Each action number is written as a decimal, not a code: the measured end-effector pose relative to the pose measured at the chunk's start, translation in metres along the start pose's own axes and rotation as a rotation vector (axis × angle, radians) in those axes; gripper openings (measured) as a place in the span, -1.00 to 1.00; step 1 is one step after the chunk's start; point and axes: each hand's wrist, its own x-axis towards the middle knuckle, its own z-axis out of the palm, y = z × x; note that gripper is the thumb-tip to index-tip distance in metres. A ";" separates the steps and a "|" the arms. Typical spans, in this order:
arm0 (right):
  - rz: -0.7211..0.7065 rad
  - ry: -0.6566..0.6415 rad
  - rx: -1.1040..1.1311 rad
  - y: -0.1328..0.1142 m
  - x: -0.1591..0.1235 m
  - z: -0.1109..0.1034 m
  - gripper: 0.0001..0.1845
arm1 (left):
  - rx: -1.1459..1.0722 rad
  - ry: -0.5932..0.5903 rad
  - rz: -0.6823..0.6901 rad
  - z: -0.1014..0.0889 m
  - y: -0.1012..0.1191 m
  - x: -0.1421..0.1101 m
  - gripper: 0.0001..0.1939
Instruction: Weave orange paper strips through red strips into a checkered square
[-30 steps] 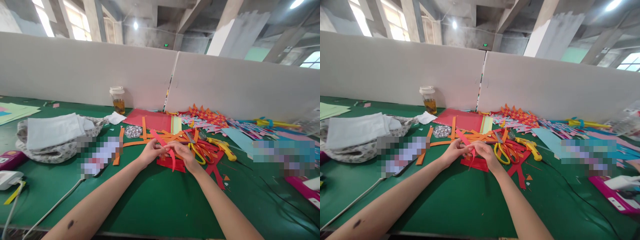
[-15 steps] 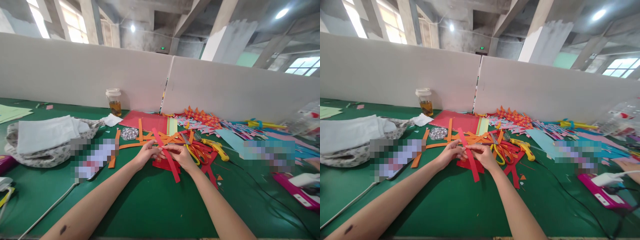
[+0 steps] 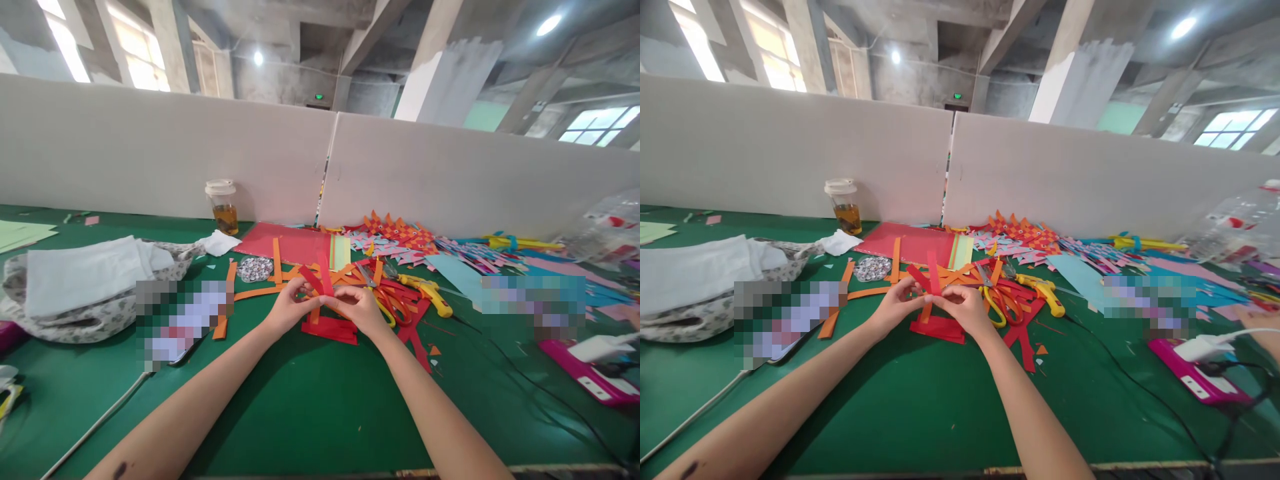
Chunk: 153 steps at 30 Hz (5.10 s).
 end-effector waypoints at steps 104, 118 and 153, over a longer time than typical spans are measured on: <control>0.106 -0.033 0.244 0.009 0.000 0.012 -0.66 | -0.033 0.069 -0.191 -0.002 0.001 -0.002 -0.68; -0.002 -0.028 -0.003 0.014 0.000 0.008 -0.69 | -0.172 0.133 -0.275 -0.001 0.000 -0.003 -0.67; 0.588 0.160 -1.136 0.024 0.006 -0.066 -0.77 | -0.179 0.197 -0.158 -0.011 -0.013 0.008 -0.67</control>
